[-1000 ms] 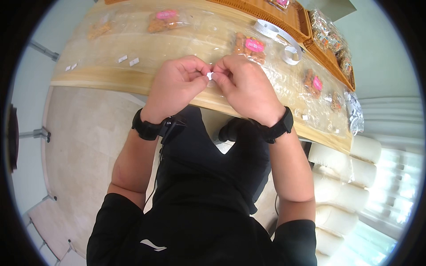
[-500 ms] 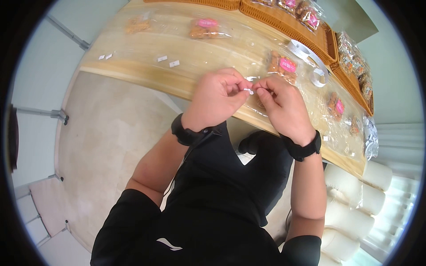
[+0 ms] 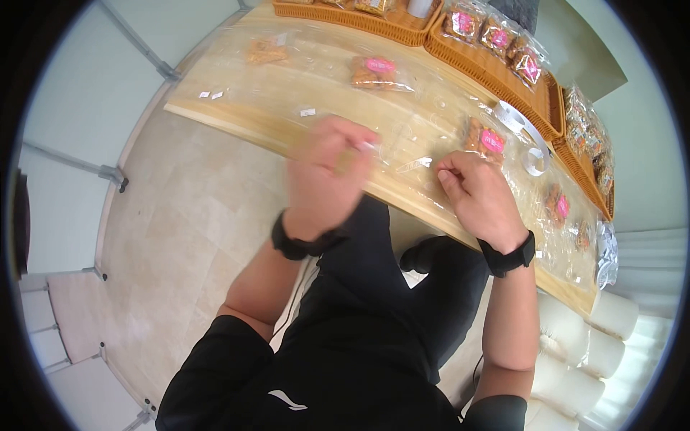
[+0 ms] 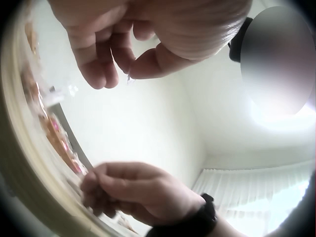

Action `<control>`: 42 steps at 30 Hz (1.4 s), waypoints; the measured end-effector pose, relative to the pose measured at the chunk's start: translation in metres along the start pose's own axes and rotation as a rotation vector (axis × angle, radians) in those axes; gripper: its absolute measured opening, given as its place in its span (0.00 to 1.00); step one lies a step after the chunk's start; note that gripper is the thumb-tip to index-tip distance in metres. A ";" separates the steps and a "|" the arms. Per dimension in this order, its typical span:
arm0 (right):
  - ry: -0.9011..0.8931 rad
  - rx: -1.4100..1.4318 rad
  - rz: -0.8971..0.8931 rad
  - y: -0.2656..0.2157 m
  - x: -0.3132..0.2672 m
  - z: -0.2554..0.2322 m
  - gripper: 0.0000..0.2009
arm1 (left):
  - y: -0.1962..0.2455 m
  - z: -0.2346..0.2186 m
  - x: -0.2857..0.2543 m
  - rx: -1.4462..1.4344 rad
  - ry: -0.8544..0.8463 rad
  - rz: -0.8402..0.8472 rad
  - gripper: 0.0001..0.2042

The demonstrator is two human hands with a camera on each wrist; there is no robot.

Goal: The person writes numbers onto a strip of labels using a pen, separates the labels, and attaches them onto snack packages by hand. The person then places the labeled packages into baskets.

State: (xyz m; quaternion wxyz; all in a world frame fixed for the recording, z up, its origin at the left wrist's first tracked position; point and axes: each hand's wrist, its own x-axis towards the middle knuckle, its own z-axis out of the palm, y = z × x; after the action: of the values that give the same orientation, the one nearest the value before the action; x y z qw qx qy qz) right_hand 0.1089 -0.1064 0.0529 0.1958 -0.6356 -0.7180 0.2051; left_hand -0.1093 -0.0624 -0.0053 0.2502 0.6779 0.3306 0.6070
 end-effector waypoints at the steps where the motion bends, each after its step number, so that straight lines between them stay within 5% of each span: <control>1: 0.013 0.003 0.010 -0.004 0.002 0.000 0.06 | -0.011 -0.015 0.004 0.070 0.045 -0.050 0.04; 3: 0.022 -0.001 -0.031 -0.012 0.011 0.002 0.06 | -0.029 -0.047 0.015 0.004 0.099 -0.330 0.01; 6: 0.017 0.000 -0.107 -0.033 0.032 0.008 0.06 | -0.044 -0.080 0.035 0.030 0.130 -0.417 0.01; 10: 0.009 0.056 -0.333 -0.055 0.073 0.031 0.05 | -0.067 -0.084 0.051 -0.167 0.176 -0.404 0.02; 17: -0.069 -0.015 -0.577 -0.083 0.144 0.073 0.05 | -0.101 -0.075 0.039 0.185 0.168 -0.227 0.03; 21: -0.153 -0.019 -0.612 -0.082 0.162 0.086 0.04 | -0.088 -0.075 0.040 0.392 0.152 -0.206 0.04; 42: -0.199 -0.011 -0.625 -0.070 0.168 0.088 0.05 | -0.085 -0.069 0.037 0.406 0.182 -0.246 0.02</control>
State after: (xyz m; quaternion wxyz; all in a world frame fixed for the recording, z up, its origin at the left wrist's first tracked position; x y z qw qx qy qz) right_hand -0.0163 0.0485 0.0200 0.1746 -0.3625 -0.8950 0.1925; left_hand -0.1877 0.0170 -0.0339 0.1499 0.6115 0.5469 0.5519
